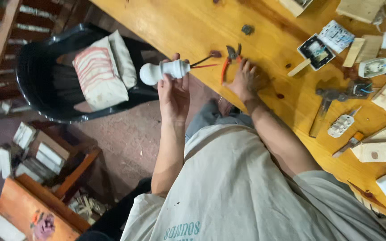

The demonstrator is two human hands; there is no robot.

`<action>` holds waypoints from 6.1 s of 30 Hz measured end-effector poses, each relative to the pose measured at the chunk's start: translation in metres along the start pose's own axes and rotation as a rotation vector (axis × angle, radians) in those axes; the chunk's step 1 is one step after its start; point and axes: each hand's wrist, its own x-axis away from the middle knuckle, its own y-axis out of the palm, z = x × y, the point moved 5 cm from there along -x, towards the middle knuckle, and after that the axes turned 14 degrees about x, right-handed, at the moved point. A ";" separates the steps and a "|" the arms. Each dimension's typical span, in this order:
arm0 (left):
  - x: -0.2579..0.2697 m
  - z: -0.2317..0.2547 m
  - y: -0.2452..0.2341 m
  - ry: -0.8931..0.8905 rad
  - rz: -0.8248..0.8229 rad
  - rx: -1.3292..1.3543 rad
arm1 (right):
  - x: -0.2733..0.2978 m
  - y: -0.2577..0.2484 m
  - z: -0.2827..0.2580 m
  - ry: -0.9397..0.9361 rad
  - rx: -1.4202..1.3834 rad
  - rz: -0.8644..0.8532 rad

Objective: The person assembles a light fixture by screwing a bulb into a socket, wrapping the socket with white tape, and testing the bulb by plugging it into a power strip. They then use a screwdriver to adjust the wires inside the socket.

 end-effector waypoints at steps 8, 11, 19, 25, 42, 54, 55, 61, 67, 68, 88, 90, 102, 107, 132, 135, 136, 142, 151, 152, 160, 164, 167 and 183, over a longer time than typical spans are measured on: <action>-0.072 0.021 0.000 -0.097 0.065 0.102 | -0.030 0.079 0.016 0.264 -0.349 -0.090; -0.124 0.032 -0.012 -0.133 -0.015 0.011 | -0.006 0.043 -0.011 0.272 -0.107 -0.080; -0.224 0.038 0.029 -0.487 -0.098 0.134 | -0.036 0.066 -0.060 0.544 -0.080 -0.156; -0.251 0.037 0.063 -0.615 -0.114 0.311 | -0.040 0.075 -0.072 0.527 0.178 0.032; -0.210 0.079 0.104 -0.544 -0.035 0.164 | 0.088 -0.277 -0.125 -0.199 -1.212 0.256; -0.192 0.066 0.115 -0.492 -0.173 0.005 | 0.089 -0.348 -0.118 -0.236 -1.175 0.303; -0.193 0.064 0.115 -0.481 -0.179 0.015 | 0.088 -0.352 -0.116 -0.237 -1.149 0.305; -0.198 0.052 0.118 -0.454 -0.182 -0.019 | 0.086 -0.351 -0.107 -0.225 -1.128 0.288; -0.201 0.043 0.119 -0.460 -0.183 -0.007 | 0.080 -0.341 -0.102 -0.220 -1.201 0.255; -0.200 0.043 0.118 -0.465 -0.178 -0.001 | 0.079 -0.339 -0.101 -0.209 -1.256 0.242; -0.201 0.036 0.115 -0.422 -0.207 -0.037 | 0.073 -0.337 -0.096 -0.222 -1.241 0.309; -0.201 0.036 0.114 -0.420 -0.201 -0.026 | 0.074 -0.337 -0.097 -0.220 -1.216 0.313; -0.201 0.034 0.108 -0.389 -0.203 -0.020 | 0.076 -0.349 -0.098 -0.194 -1.163 0.343; -0.201 0.035 0.107 -0.382 -0.209 0.002 | 0.079 -0.352 -0.099 -0.188 -1.193 0.348; -0.194 0.010 0.096 -0.375 -0.202 0.052 | 0.078 -0.340 -0.091 -0.022 -1.143 0.421; -0.193 0.010 0.096 -0.373 -0.207 0.044 | 0.076 -0.341 -0.092 -0.036 -1.187 0.413; -0.193 0.009 0.096 -0.367 -0.207 0.037 | 0.075 -0.338 -0.091 -0.036 -1.161 0.421; -0.195 0.008 0.091 -0.384 -0.183 0.041 | 0.075 -0.331 -0.090 -0.017 -1.188 0.436; -0.195 0.009 0.095 -0.374 -0.202 0.028 | 0.075 -0.334 -0.085 -0.016 -1.105 0.430; -0.195 0.010 0.096 -0.380 -0.199 0.021 | 0.076 -0.333 -0.085 -0.011 -1.095 0.441; -0.192 0.004 0.101 -0.367 -0.210 0.013 | 0.074 -0.316 -0.088 0.027 -1.185 0.433; -0.192 0.001 0.099 -0.374 -0.203 0.034 | 0.073 -0.312 -0.088 0.027 -1.223 0.432; -0.194 0.000 0.095 -0.373 -0.207 0.019 | 0.071 -0.301 -0.089 0.081 -1.270 0.356; -0.196 0.003 0.088 -0.434 -0.174 0.023 | 0.074 -0.306 -0.094 -0.013 -1.355 0.332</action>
